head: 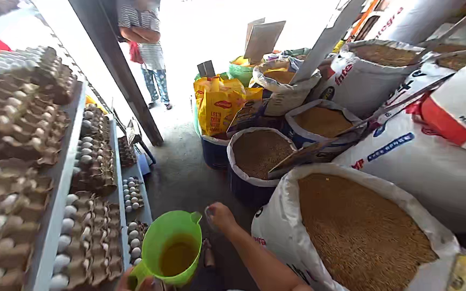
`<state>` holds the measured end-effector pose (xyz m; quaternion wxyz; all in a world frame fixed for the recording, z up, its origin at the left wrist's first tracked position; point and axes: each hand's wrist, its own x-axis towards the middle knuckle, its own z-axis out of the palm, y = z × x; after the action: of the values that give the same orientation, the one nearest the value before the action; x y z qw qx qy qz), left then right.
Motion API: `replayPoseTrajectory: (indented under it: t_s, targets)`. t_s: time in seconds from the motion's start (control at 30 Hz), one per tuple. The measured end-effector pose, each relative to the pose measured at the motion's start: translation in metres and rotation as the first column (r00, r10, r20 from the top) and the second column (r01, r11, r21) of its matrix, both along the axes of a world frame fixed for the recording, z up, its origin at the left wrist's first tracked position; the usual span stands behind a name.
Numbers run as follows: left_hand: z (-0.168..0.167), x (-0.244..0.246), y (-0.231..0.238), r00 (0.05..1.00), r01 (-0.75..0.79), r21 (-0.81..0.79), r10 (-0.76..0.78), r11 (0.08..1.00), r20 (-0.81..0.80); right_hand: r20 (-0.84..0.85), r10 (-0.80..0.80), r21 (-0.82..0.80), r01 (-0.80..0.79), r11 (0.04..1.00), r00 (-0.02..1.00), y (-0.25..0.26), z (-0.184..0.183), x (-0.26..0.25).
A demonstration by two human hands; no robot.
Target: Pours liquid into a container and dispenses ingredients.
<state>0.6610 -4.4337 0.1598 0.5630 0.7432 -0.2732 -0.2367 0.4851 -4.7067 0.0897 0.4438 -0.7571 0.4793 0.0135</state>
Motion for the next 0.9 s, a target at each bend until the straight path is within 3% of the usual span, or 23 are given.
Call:
replayPoseTrajectory:
  t_s: [0.13, 0.33, 0.5, 0.6, 0.67, 0.9]
  targets:
    - [-0.013, 0.064, -0.137, 0.993, 0.067, 0.060, -0.072, 0.996, 0.090, -0.051, -0.077, -0.090, 0.072, 0.993, 0.996, -0.122, 0.019, 0.059]
    - [-0.007, 0.174, -0.326, 0.995, 0.010, 0.003, -0.010, 1.000, 0.099, -0.073, -0.123, -0.098, 0.116, 0.988, 0.990, -0.288, 0.035, 0.129]
    - [-0.004, 0.266, -0.475, 0.984, -0.104, -0.028, 0.107, 0.994, 0.139, -0.180, 0.087, 0.044, -0.080, 0.996, 0.980, -0.422, -0.019, 0.243]
    - [0.009, 0.319, -0.556, 0.982, -0.143, -0.009, 0.143, 0.990, 0.124, -0.282, 0.319, 0.194, -0.272, 0.943, 0.905, -0.481, -0.064, 0.335]
    - [0.022, 0.353, -0.616, 0.980, -0.165, 0.012, 0.162, 0.986, 0.111, -0.323, 0.406, 0.264, -0.331, 0.906, 0.855, -0.521, -0.076, 0.386]
    - [0.025, 0.486, -0.826, 0.990, -0.072, -0.059, 0.078, 0.996, 0.118, -0.326, 0.378, 0.326, -0.272, 0.905, 0.867, -0.692, -0.089, 0.535]
